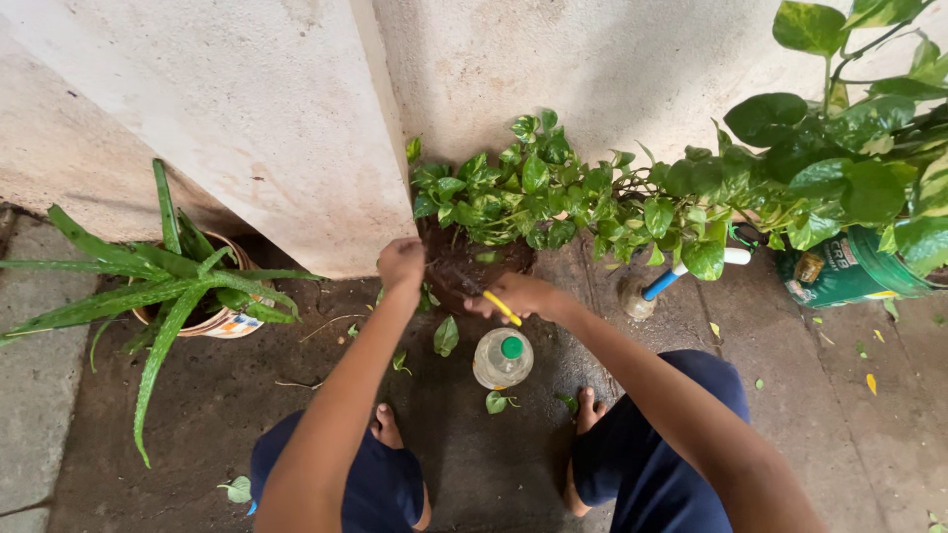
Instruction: The person prunes a potted plant by hand and using shears, removing several leaves and small stems and letting them fall to the floor.
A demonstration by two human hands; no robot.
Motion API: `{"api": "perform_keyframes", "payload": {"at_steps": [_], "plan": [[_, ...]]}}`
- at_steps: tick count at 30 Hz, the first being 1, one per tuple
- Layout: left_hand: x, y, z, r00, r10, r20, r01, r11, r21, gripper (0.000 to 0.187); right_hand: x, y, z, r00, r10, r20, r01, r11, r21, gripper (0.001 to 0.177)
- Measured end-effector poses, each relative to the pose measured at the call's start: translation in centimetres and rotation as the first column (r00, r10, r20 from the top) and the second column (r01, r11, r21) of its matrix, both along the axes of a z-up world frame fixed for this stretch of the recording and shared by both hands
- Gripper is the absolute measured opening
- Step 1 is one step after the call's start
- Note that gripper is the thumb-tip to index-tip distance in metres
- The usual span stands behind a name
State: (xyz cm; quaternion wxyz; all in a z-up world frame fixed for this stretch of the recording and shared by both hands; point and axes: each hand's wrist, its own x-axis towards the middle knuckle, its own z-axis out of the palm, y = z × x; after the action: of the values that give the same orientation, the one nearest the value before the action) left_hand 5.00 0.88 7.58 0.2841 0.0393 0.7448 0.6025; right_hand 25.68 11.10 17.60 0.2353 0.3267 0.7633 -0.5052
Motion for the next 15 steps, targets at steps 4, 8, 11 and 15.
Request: {"api": "perform_keyframes", "payload": {"at_steps": [4, 8, 11, 15], "plan": [[-0.5, -0.7, -0.2, 0.974, -0.174, -0.144, 0.153, 0.977, -0.150, 0.021, 0.3, -0.3, -0.3, 0.954, 0.299, 0.033, -0.301, 0.946, 0.119, 0.075], [1.6, 0.3, -1.4, 0.909, -0.370, -0.193, 0.331, 0.920, -0.210, 0.026, 0.9, -0.3, 1.3, 0.873, 0.460, 0.164, -0.483, 0.766, 0.423, 0.065], [2.7, 2.6, -2.8, 0.877, -0.395, -0.274, 0.377, 0.919, -0.118, 0.029, 1.2, 0.2, 3.5, 0.887, 0.383, 0.258, -0.460, 0.778, 0.427, 0.070], [3.8, 5.4, -3.9, 0.917, -0.395, 0.057, 0.392, 0.918, 0.066, 0.057, 2.0, 1.3, 5.7, 0.913, 0.183, 0.366, -0.385, 0.683, 0.620, 0.071]]}}
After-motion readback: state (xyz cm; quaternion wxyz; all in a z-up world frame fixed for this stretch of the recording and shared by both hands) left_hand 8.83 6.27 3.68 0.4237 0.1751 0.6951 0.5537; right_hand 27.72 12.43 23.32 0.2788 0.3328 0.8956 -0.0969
